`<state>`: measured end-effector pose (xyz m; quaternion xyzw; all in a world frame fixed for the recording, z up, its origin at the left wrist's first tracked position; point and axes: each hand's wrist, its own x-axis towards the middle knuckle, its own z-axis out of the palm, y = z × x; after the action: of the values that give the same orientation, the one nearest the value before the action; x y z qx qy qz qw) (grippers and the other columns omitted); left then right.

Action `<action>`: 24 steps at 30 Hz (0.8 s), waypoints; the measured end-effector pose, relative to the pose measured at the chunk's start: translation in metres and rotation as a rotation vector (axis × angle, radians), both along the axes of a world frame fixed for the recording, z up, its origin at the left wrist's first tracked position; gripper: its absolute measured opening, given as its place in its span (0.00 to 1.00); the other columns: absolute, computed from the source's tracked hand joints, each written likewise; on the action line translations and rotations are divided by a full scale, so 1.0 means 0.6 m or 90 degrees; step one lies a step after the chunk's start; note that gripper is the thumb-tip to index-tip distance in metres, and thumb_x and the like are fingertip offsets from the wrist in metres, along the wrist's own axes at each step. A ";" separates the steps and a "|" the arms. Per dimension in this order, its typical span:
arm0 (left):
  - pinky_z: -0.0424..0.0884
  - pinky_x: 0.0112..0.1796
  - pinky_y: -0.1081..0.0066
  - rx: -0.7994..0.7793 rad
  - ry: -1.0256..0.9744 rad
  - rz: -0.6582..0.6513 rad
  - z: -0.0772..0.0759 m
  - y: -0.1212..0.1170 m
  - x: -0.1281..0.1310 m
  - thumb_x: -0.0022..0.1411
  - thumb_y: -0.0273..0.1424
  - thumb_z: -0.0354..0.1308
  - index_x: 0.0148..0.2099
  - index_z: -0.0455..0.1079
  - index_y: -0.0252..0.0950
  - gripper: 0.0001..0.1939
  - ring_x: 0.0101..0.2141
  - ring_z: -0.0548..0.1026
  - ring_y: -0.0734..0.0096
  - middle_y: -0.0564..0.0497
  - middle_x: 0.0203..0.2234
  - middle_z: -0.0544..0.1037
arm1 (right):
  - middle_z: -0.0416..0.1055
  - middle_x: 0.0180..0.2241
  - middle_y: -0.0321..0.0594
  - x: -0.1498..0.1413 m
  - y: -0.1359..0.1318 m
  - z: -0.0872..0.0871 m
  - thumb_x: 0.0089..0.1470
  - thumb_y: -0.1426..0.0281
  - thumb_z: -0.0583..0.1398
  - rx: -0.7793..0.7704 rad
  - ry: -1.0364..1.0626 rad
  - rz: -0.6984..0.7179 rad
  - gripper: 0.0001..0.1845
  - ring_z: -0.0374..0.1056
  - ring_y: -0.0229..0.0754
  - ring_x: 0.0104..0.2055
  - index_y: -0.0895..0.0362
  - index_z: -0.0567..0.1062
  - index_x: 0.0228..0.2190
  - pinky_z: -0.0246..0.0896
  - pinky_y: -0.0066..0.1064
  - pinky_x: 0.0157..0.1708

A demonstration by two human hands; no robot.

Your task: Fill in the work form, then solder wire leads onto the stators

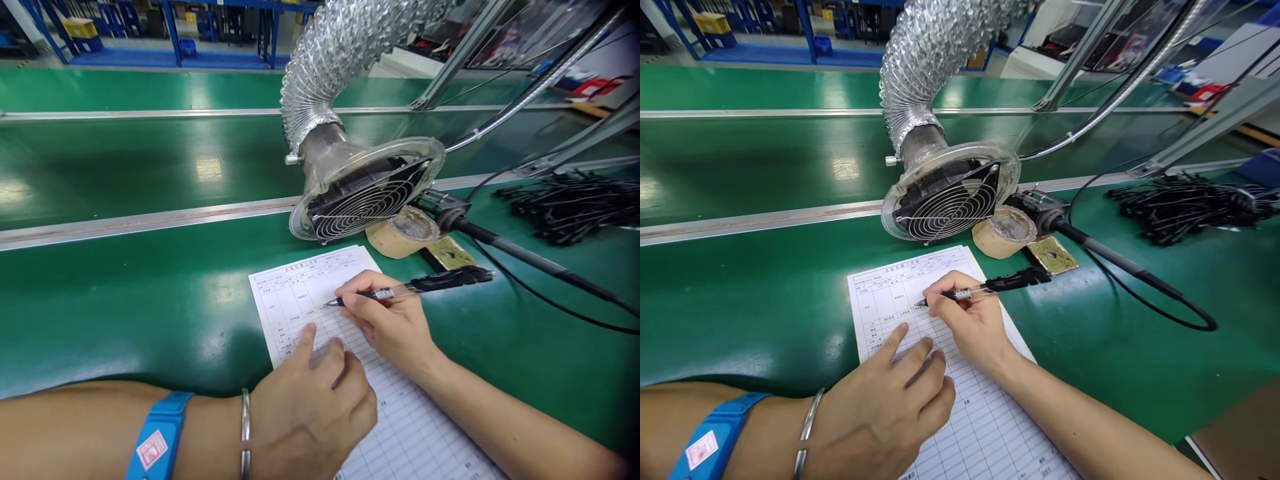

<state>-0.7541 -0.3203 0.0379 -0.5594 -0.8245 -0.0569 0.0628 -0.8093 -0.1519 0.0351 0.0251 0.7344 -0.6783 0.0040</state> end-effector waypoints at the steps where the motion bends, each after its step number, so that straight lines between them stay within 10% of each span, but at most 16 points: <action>1: 0.61 0.52 0.42 0.000 -0.001 -0.001 0.000 0.000 0.001 0.66 0.37 0.45 0.56 0.64 0.29 0.22 0.53 0.65 0.44 0.38 0.52 0.67 | 0.68 0.18 0.36 0.000 0.001 0.002 0.41 0.69 0.62 0.004 0.004 0.007 0.04 0.59 0.34 0.19 0.58 0.75 0.21 0.46 0.25 0.15; 13: 0.60 0.54 0.41 0.007 -0.022 -0.003 0.002 0.001 -0.001 0.67 0.35 0.43 0.56 0.64 0.28 0.22 0.53 0.65 0.44 0.37 0.52 0.67 | 0.65 0.15 0.33 0.006 -0.010 0.017 0.46 0.70 0.61 0.011 0.053 0.055 0.06 0.55 0.31 0.15 0.57 0.73 0.21 0.46 0.25 0.14; 24: 0.65 0.52 0.43 -0.010 -0.009 0.001 0.006 0.005 -0.002 0.69 0.33 0.40 0.55 0.66 0.31 0.20 0.52 0.67 0.48 0.40 0.51 0.70 | 0.61 0.12 0.29 -0.011 0.024 0.045 0.45 0.73 0.62 -0.058 0.120 -0.078 0.02 0.51 0.30 0.12 0.54 0.76 0.25 0.44 0.25 0.12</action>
<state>-0.7553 -0.3171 0.0413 -0.5586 -0.8260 -0.0541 0.0524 -0.8157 -0.1377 0.0621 0.0055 0.6967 -0.7095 -0.1056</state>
